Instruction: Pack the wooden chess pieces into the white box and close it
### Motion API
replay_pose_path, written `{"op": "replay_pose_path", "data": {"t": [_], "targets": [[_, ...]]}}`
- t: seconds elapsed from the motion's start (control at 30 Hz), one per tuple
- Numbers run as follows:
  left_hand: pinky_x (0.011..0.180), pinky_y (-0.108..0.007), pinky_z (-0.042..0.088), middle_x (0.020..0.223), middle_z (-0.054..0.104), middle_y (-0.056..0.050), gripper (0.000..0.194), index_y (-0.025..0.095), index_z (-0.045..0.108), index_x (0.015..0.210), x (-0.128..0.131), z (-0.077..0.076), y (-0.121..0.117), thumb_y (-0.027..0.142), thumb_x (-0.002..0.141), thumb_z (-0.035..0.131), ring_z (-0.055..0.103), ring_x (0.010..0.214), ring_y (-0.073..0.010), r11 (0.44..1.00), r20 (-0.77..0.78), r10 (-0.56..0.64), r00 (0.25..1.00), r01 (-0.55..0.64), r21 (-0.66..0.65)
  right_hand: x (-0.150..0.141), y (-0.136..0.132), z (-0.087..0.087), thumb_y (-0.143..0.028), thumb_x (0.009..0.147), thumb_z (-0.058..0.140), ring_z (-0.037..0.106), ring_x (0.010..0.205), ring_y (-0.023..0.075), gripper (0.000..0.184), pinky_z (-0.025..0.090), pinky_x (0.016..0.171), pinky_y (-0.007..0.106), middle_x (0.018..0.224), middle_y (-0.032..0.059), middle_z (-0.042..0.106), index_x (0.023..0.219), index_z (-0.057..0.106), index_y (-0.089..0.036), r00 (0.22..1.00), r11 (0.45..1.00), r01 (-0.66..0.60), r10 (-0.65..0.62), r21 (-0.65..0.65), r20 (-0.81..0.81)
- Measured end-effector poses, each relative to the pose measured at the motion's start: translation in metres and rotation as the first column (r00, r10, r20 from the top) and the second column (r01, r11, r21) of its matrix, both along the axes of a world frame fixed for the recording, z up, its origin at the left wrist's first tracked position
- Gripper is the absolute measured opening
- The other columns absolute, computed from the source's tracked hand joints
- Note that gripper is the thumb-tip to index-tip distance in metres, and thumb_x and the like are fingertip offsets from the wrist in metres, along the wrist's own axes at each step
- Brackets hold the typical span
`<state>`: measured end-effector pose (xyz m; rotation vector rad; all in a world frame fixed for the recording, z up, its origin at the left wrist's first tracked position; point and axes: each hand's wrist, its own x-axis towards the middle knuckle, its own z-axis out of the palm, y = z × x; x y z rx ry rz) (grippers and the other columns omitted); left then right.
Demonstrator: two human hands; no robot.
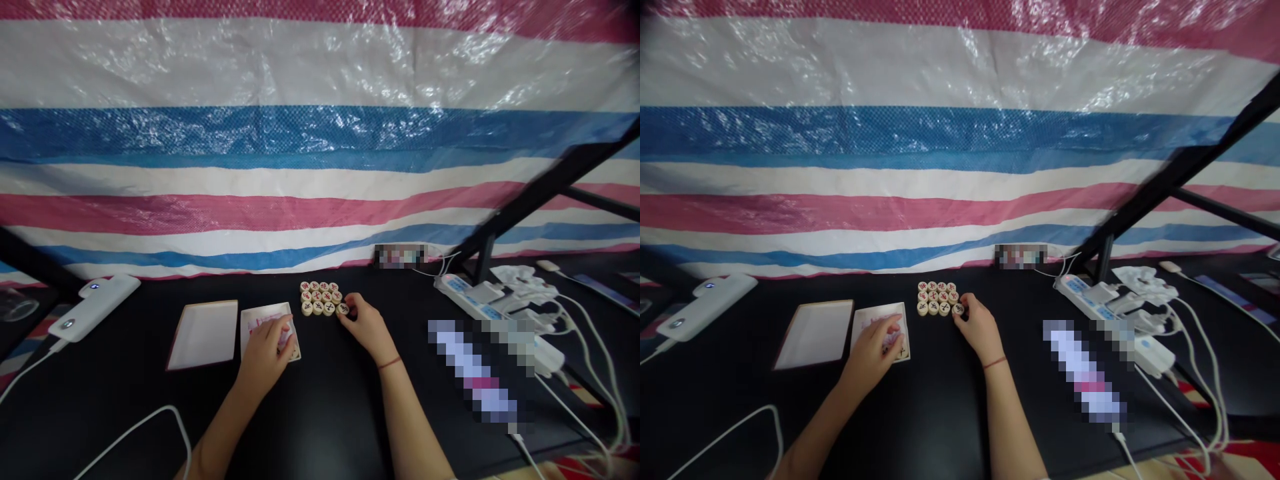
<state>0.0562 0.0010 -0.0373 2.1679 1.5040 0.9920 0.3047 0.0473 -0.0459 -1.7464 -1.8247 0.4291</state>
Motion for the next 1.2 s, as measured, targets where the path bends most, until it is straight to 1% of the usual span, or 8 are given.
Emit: {"op": "replay_pose_path", "data": {"t": [0.43, 0.6, 0.7, 0.8, 0.87, 0.97, 1.03, 1.2], "targets": [[0.081, -0.038, 0.05, 0.091, 0.07, -0.005, 0.029, 0.02, 0.059, 0.114, 0.0, -0.002, 0.0, 0.025, 0.088, 0.048, 0.065, 0.086, -0.0219, 1.0, -0.041, 0.003, 0.999, -0.003, 0.003, -0.002, 0.001, -0.004, -0.028, 0.075, 0.055, 0.057, 0.067, 0.0158, 0.021, 0.044, 0.064, 0.027, 0.089, 0.0036, 0.064, 0.094, 0.052, -0.021, 1.0, 1.0, -0.016, 0.016, -0.009, -0.003], [0.085, -0.036, 0.05, 0.099, 0.07, -0.005, 0.024, 0.023, 0.064, 0.106, -0.031, 0.01, 0.013, 0.027, 0.088, 0.049, 0.064, 0.091, -0.0216, 1.0, -0.054, -0.01, 0.999, 0.01, 0.009, -0.005, -0.003, 0.011, -0.033, 0.077, 0.06, 0.058, 0.071, 0.0175, 0.026, 0.045, 0.064, 0.027, 0.089, 0.0047, 0.062, 0.098, 0.055, -0.02, 1.0, 0.997, -0.023, 0.024, 0.079, -0.014], [0.086, -0.035, 0.048, 0.097, 0.069, -0.006, 0.025, 0.022, 0.066, 0.099, -0.06, 0.014, 0.022, 0.028, 0.089, 0.044, 0.063, 0.091, -0.021, 0.998, -0.075, 0.054, 0.996, -0.055, -0.007, -0.028, -0.011, 0.024, -0.034, 0.089, 0.05, 0.06, 0.071, 0.0166, 0.019, 0.046, 0.068, 0.027, 0.084, 0.0038, 0.064, 0.099, 0.059, -0.02, 0.98, 0.982, -0.152, 0.164, 0.109, -0.116], [0.082, -0.036, 0.046, 0.087, 0.067, -0.006, 0.025, 0.021, 0.068, 0.089, -0.077, 0.015, 0.022, 0.026, 0.087, 0.043, 0.062, 0.086, -0.0215, 0.995, -0.151, 0.02, 0.988, -0.035, -0.095, -0.062, -0.019, 0.028, -0.033, 0.096, 0.042, 0.063, 0.082, 0.0162, 0.024, 0.046, 0.079, 0.027, 0.092, 0.0041, 0.068, 0.105, 0.062, -0.021, 0.899, 0.915, -0.397, 0.404, 0.073, -0.169], [0.08, -0.035, 0.045, 0.083, 0.066, -0.005, 0.026, 0.021, 0.069, 0.082, -0.08, 0.016, 0.019, 0.026, 0.085, 0.044, 0.061, 0.083, -0.0214, 0.982, -0.189, -0.029, 0.981, -0.008, -0.188, -0.08, -0.022, 0.025, -0.033, 0.099, 0.039, 0.063, 0.086, 0.0161, 0.029, 0.045, 0.081, 0.027, 0.091, 0.0044, 0.068, 0.096, 0.065, -0.021, 0.868, 0.875, -0.482, 0.484, 0.043, -0.115], [0.076, -0.032, 0.044, 0.078, 0.065, -0.004, 0.03, 0.021, 0.07, 0.074, -0.077, 0.021, 0.013, 0.029, 0.086, 0.043, 0.059, 0.08, -0.0201, 0.944, -0.197, -0.116, 0.973, 0.047, -0.327, -0.095, -0.024, 0.016, -0.035, 0.101, 0.036, 0.061, 0.077, 0.0153, 0.04, 0.041, 0.075, 0.026, 0.076, 0.0036, 0.065, 0.078, 0.063, -0.018, 0.867, 0.867, -0.499, 0.499, -0.009, 0.013], [0.075, -0.031, 0.043, 0.076, 0.065, -0.004, 0.032, 0.021, 0.07, 0.071, -0.076, 0.025, 0.01, 0.031, 0.087, 0.044, 0.058, 0.079, -0.0195, 0.921, -0.203, -0.154, 0.967, 0.066, -0.384, -0.096, -0.024, 0.011, -0.036, 0.101, 0.035, 0.06, 0.074, 0.0148, 0.043, 0.039, 0.073, 0.026, 0.072, 0.0031, 0.064, 0.073, 0.061, -0.018, 0.87, 0.872, -0.49, 0.49, -0.023, 0.054], [0.082, -0.035, 0.041, 0.092, 0.064, -0.004, 0.022, 0.025, 0.073, 0.079, -0.074, 0.028, 0.0, 0.031, 0.081, 0.052, 0.056, 0.091, -0.0224, 0.922, -0.296, -0.157, 0.942, 0.032, -0.385, -0.094, -0.024, 0.011, -0.034, 0.101, 0.035, 0.059, 0.071, 0.0141, 0.043, 0.036, 0.068, 0.025, 0.071, 0.0028, 0.063, 0.07, 0.059, -0.018, 0.881, 0.882, -0.471, 0.472, -0.027, 0.039]]}}
